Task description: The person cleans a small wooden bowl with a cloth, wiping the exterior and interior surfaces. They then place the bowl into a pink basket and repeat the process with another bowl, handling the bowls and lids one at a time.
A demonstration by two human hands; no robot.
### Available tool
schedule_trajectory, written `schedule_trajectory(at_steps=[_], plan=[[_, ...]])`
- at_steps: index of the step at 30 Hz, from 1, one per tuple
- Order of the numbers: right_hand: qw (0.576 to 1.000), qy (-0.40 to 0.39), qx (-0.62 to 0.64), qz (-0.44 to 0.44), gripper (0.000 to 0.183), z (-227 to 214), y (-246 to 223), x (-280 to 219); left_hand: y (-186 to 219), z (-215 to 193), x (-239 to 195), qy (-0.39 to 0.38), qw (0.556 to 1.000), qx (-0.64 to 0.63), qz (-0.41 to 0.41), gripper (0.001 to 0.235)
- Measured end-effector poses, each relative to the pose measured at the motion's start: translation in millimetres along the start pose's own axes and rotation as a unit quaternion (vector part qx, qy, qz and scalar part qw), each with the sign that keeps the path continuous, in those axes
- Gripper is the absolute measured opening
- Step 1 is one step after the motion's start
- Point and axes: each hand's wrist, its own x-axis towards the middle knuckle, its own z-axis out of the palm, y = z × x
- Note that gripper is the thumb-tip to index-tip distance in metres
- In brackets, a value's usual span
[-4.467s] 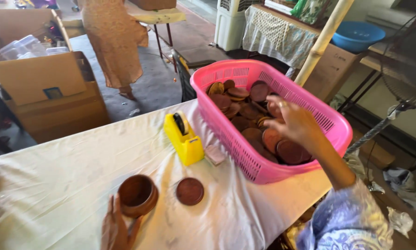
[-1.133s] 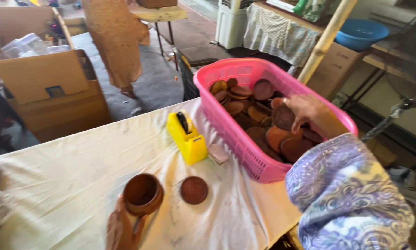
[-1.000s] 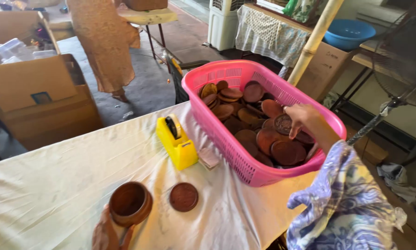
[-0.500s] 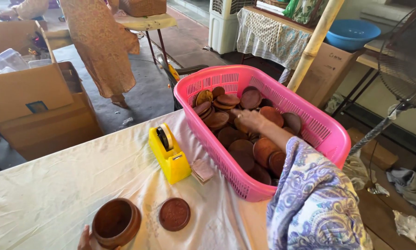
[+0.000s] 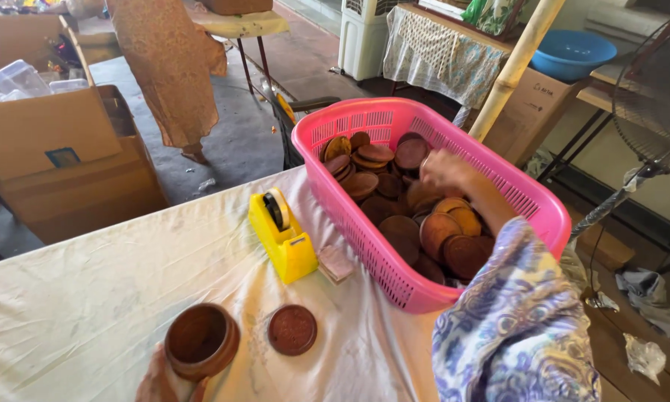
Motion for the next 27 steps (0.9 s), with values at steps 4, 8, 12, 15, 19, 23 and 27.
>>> schedule_trajectory(at_steps=[4,8,12,15,19,23,27], plan=[[0.939,0.326,0.086,0.075,0.014,-84.8,-47.3,-64.4,32.7,-0.1,9.4,0.009,0.998,0.065,-0.015,0.102],[0.841,0.383,0.379,-0.047,0.032,-141.0,-197.9,-118.1,106.8,-22.4,49.0,0.063,0.984,0.157,-0.054,0.100],[0.831,0.322,0.377,-0.254,0.023,-151.2,-353.1,-151.9,195.0,-54.2,97.7,0.103,0.958,0.249,-0.096,0.098],[0.821,0.383,0.174,-0.386,0.024,-118.7,-423.8,-128.3,225.6,-49.6,110.5,0.125,0.952,0.272,-0.065,0.096],[0.816,0.394,0.057,-0.419,0.031,-57.4,-473.3,-81.8,226.6,-50.5,113.3,0.126,0.951,0.280,-0.035,0.092],[0.822,0.364,0.018,-0.438,0.039,-39.8,-487.9,-79.6,231.2,-52.7,112.1,0.119,0.948,0.291,-0.050,0.092],[0.841,0.308,0.015,-0.444,0.050,-40.4,-489.2,-81.9,233.8,-54.0,112.7,0.089,0.948,0.298,-0.068,0.092]])
